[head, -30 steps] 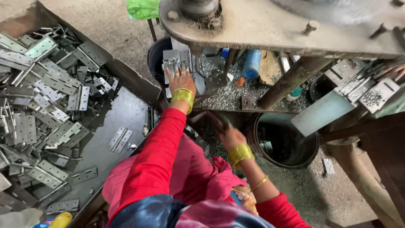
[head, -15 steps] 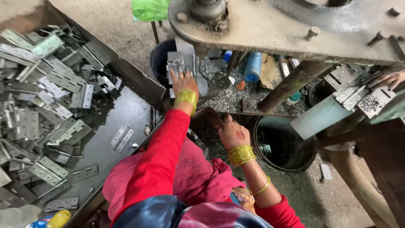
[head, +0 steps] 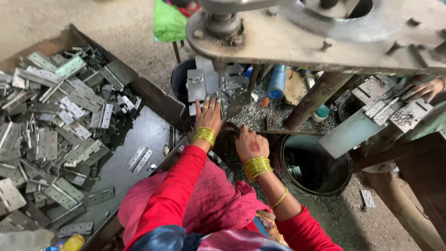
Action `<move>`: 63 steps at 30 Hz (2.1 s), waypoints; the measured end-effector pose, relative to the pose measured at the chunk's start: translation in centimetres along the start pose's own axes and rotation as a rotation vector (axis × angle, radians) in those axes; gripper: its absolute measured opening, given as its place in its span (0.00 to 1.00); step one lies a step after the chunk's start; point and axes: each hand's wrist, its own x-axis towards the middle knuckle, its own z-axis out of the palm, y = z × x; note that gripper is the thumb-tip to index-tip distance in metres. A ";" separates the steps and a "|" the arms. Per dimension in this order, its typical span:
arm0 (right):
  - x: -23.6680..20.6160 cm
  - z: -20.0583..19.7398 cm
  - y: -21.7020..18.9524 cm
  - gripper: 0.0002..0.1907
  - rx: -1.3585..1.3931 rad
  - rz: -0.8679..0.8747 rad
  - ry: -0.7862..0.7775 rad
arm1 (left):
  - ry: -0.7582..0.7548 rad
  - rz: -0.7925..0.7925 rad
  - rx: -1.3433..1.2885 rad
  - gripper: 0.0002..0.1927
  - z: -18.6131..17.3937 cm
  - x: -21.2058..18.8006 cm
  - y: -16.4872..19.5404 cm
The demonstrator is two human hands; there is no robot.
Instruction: The person repeatedly places rectangular metal pieces under a drill press, operates the lever to drill holes, and then removes the finished pieces. The person handles the metal pieces one at a time and deposits them into a bin after drilling.
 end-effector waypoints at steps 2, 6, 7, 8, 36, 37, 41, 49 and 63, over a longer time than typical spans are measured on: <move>0.0 -0.1 -0.1 0.20 0.028 -0.001 -0.003 | 0.081 0.017 0.073 0.22 0.4 0.4 0.0; -0.1 -0.4 0.0 0.19 0.050 0.007 -0.018 | 0.110 0.050 0.239 0.17 -0.8 -0.1 -0.1; -0.1 -0.4 0.0 0.19 0.063 0.015 -0.022 | 0.098 0.055 0.256 0.15 -1.6 -0.1 0.0; -0.1 -0.4 0.1 0.19 0.075 0.022 -0.028 | 0.075 0.040 0.181 0.16 -2.6 0.0 0.3; -0.1 -0.3 0.0 0.19 0.054 0.027 -0.045 | -0.079 -0.134 -0.010 0.31 -2.3 0.1 1.5; -0.1 -0.3 0.0 0.19 0.046 0.023 -0.040 | -0.130 -0.143 -0.017 0.32 -2.6 0.0 1.9; 0.0 -0.2 0.0 0.19 0.024 0.007 -0.042 | -0.372 -0.134 0.096 0.33 -3.5 0.5 2.8; -0.1 -0.3 0.3 0.21 0.034 -0.011 -0.046 | -0.295 -0.129 0.127 0.30 -1.7 1.5 1.9; 0.0 0.7 0.7 0.21 0.009 -0.002 -0.049 | -0.418 -0.132 0.184 0.25 -3.0 1.7 2.8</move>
